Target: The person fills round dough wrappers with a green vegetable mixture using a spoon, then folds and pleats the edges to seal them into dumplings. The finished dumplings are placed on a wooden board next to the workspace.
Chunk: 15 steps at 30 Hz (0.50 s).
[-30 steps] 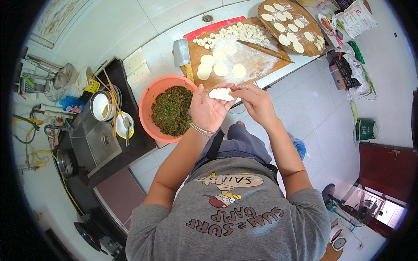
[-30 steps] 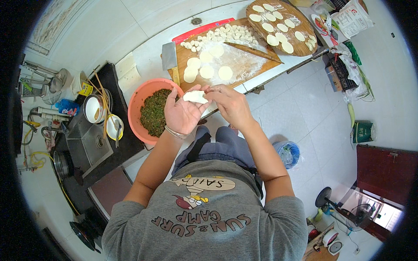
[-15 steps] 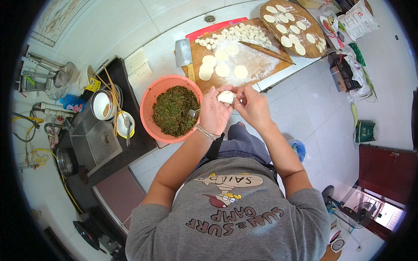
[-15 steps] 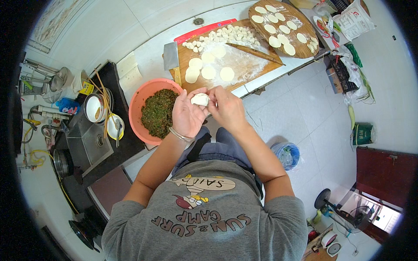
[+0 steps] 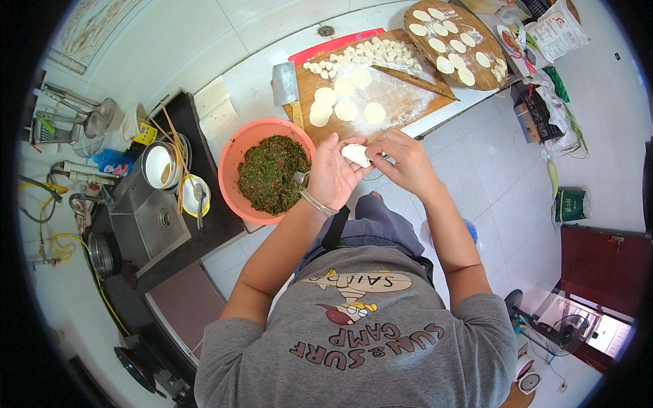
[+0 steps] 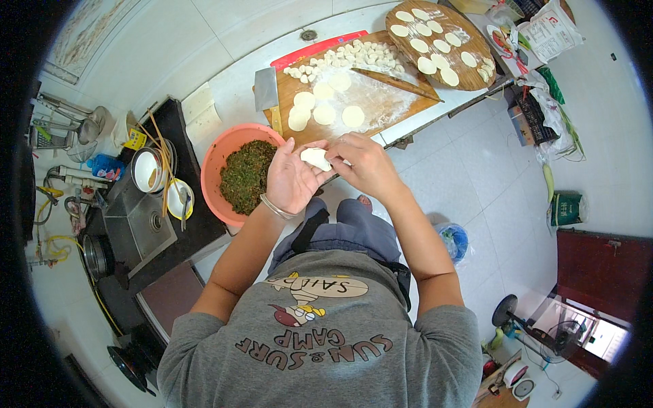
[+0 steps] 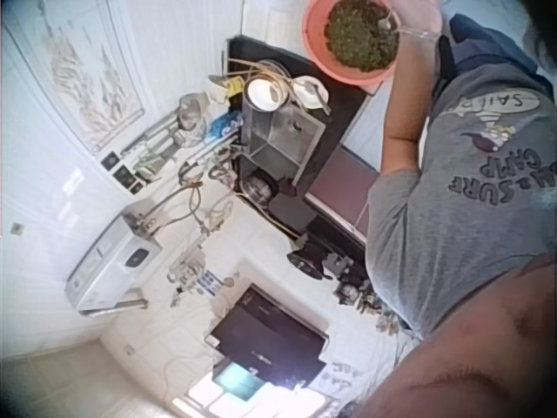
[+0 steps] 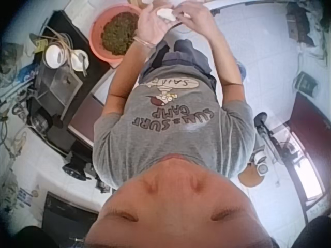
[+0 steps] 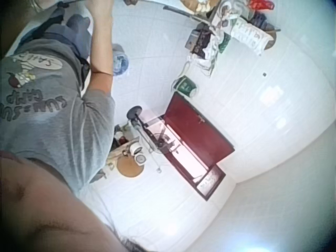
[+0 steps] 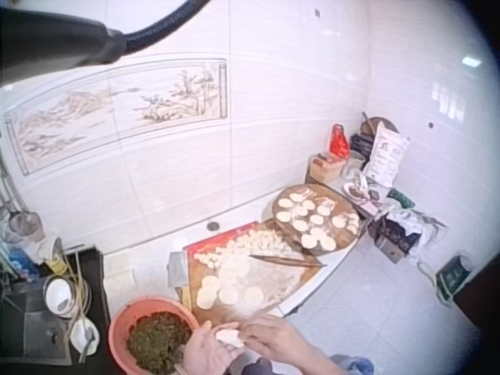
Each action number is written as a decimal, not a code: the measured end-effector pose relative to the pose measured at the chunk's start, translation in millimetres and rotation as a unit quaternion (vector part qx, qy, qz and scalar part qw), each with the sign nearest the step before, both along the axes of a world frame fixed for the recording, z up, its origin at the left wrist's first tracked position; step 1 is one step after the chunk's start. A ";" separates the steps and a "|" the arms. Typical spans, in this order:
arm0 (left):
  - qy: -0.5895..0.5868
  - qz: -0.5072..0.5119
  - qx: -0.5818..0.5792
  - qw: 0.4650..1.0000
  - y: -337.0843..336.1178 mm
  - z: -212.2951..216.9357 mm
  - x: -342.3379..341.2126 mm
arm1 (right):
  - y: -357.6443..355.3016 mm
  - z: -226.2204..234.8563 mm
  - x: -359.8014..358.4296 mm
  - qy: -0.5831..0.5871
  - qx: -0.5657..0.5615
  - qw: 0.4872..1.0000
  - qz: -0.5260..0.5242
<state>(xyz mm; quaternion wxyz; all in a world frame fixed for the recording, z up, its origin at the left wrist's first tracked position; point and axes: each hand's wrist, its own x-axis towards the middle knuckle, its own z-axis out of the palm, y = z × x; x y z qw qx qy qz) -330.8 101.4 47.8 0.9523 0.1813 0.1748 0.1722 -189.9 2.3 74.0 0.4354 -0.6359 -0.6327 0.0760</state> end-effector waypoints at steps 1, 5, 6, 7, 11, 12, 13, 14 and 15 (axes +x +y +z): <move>-0.001 -0.005 0.010 1.000 -0.8 -1.3 0.7 | -1.0 0.4 -4.7 0.022 -0.022 0.999 -0.025; 0.036 0.004 0.049 0.998 -6.3 0.0 4.3 | -1.1 -3.4 -14.3 0.006 -0.063 0.995 -0.079; 0.049 0.009 0.064 0.997 -7.3 1.4 4.7 | -1.9 -2.9 -13.8 0.014 -0.067 0.995 -0.075; 0.062 0.015 0.080 0.995 -7.8 2.4 4.7 | -3.6 -1.6 -12.3 0.022 -0.072 0.995 -0.071; 0.034 -0.031 0.090 0.995 -0.7 4.0 -0.3 | -6.9 17.7 -2.0 -0.012 -0.039 0.998 -0.037; 0.030 -0.041 0.094 0.994 -0.1 4.9 0.5 | -6.5 14.9 3.7 -0.016 -0.024 1.000 -0.012; 0.027 -0.050 0.099 0.993 0.0 6.0 1.2 | -5.0 9.2 10.2 -0.020 -0.009 1.000 0.014; 0.033 -0.050 0.094 0.994 -1.5 7.7 2.0 | -4.7 6.2 13.4 -0.024 0.007 0.999 0.040; 0.040 -0.048 0.090 0.994 -3.1 9.5 3.0 | -4.6 6.1 13.4 -0.021 0.005 0.999 0.039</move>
